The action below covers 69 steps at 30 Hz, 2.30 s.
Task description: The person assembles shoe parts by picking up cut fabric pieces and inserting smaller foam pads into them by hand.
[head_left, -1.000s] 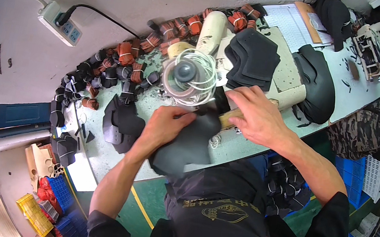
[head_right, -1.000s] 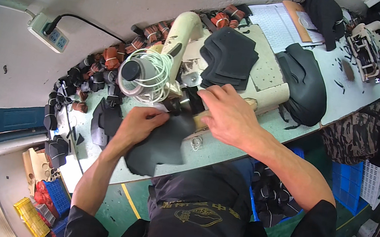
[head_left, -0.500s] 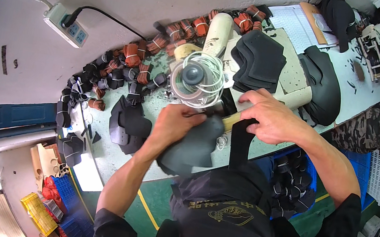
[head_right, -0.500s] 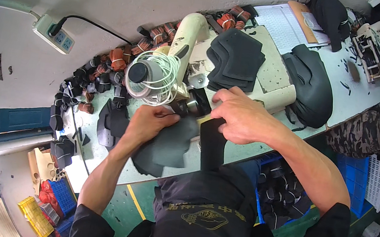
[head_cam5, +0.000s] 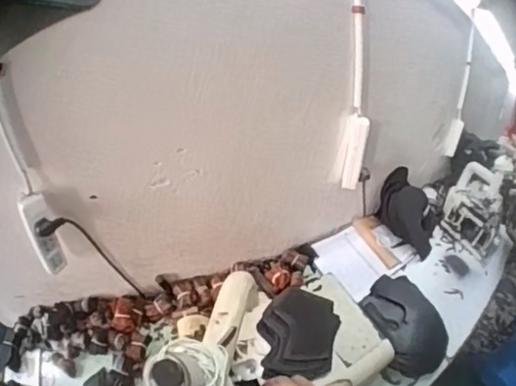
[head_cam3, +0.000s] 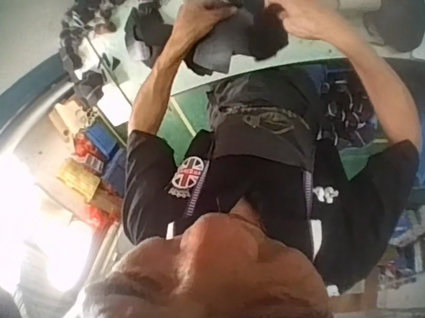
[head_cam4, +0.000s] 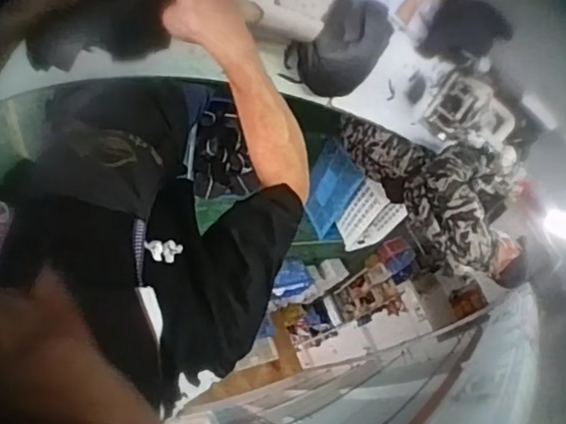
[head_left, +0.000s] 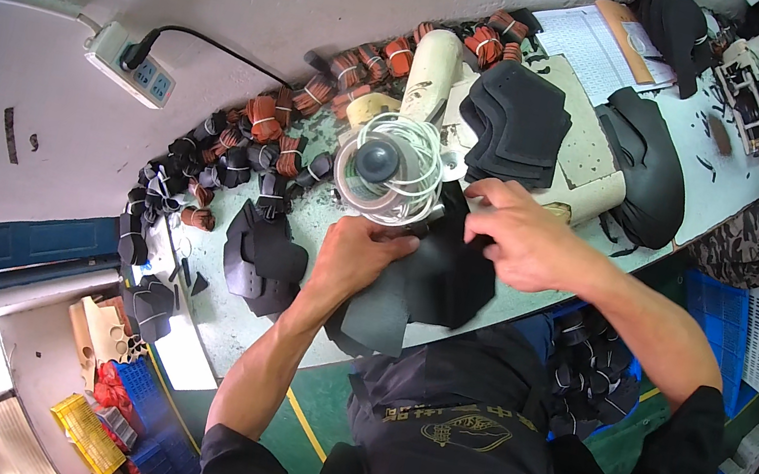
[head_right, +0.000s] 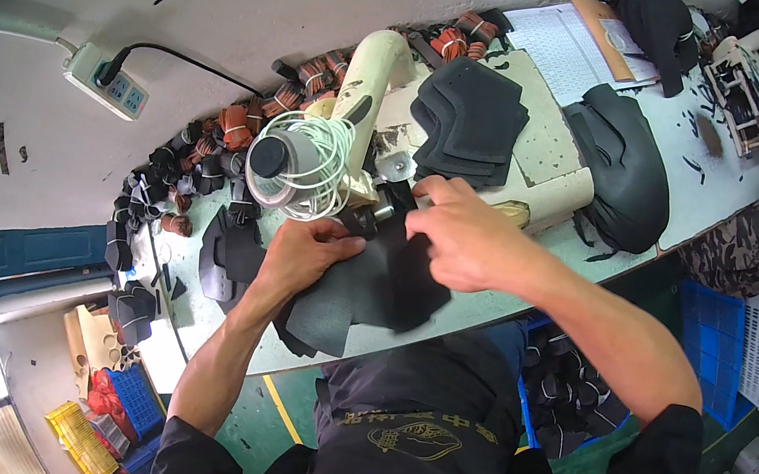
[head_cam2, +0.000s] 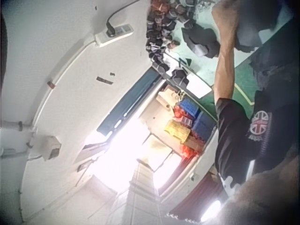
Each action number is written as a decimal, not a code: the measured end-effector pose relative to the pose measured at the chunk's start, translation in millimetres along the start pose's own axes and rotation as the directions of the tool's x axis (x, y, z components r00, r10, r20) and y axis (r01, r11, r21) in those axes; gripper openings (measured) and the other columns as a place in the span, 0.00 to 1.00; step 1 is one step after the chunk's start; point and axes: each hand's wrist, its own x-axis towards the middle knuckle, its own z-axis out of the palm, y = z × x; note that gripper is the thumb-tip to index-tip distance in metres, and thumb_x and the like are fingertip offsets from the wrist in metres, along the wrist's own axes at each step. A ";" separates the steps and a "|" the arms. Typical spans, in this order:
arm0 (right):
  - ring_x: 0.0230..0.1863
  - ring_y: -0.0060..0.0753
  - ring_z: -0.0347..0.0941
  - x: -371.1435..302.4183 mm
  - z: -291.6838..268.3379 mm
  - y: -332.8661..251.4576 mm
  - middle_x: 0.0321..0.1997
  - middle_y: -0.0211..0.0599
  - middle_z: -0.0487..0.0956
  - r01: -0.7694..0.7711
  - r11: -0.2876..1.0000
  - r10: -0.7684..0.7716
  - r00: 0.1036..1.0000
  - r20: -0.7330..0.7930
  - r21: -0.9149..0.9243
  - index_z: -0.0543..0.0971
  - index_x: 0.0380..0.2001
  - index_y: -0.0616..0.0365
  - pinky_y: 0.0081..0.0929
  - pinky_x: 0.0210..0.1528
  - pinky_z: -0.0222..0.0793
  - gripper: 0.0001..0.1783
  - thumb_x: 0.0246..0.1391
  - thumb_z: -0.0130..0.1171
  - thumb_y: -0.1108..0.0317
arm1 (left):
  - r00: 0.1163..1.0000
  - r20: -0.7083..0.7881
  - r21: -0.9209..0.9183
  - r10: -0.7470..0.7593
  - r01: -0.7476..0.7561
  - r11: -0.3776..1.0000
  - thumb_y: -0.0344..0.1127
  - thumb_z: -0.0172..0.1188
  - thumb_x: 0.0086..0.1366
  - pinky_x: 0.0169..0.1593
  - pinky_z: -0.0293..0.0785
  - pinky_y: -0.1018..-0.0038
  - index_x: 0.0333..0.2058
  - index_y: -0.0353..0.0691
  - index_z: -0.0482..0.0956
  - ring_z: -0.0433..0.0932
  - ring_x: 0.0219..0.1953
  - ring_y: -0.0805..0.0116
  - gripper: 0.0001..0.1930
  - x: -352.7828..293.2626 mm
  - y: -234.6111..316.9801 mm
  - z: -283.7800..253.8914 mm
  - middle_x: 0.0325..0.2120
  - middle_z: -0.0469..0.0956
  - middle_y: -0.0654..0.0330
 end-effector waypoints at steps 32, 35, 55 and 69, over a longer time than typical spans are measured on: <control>0.48 0.52 0.72 -1.7 13.0 -7.3 0.41 0.48 0.76 -0.189 0.980 0.181 0.977 -0.110 -0.065 0.76 0.40 0.66 0.47 0.49 0.69 0.17 0.42 0.59 0.79 | 0.977 -0.095 0.008 0.189 -0.189 0.982 0.40 0.70 0.59 0.38 0.75 0.78 0.39 0.37 0.87 0.82 0.31 0.76 0.14 -8.2 -20.8 0.5 0.30 0.87 0.61; 0.51 0.51 0.71 -3.0 -7.4 -6.3 0.45 0.48 0.75 -0.179 0.979 0.179 0.984 -0.011 -0.097 0.78 0.41 0.63 0.45 0.51 0.69 0.18 0.42 0.59 0.80 | 0.995 -0.103 0.010 -0.016 0.017 1.000 0.42 0.70 0.58 0.43 0.78 0.70 0.42 0.40 0.87 0.86 0.35 0.67 0.16 -1.8 -22.0 -0.9 0.32 0.87 0.54; 0.52 0.53 0.67 2.8 7.4 7.2 0.53 0.47 0.73 0.044 0.997 -0.037 0.995 -0.095 0.067 0.79 0.41 0.58 0.43 0.54 0.64 0.17 0.45 0.58 0.82 | 0.995 -0.062 -0.021 0.077 -0.078 0.997 0.40 0.71 0.58 0.38 0.74 0.77 0.39 0.39 0.88 0.79 0.30 0.78 0.14 -0.7 -2.8 4.8 0.28 0.86 0.62; 0.55 0.57 0.68 6.8 1.5 2.5 0.53 0.54 0.74 0.020 1.000 -0.020 0.999 -0.045 0.007 0.80 0.45 0.58 0.44 0.58 0.66 0.22 0.42 0.57 0.79 | 0.992 -0.106 0.044 0.068 -0.064 0.997 0.41 0.70 0.59 0.34 0.72 0.78 0.37 0.35 0.87 0.77 0.27 0.79 0.14 -1.9 -3.9 9.4 0.25 0.84 0.61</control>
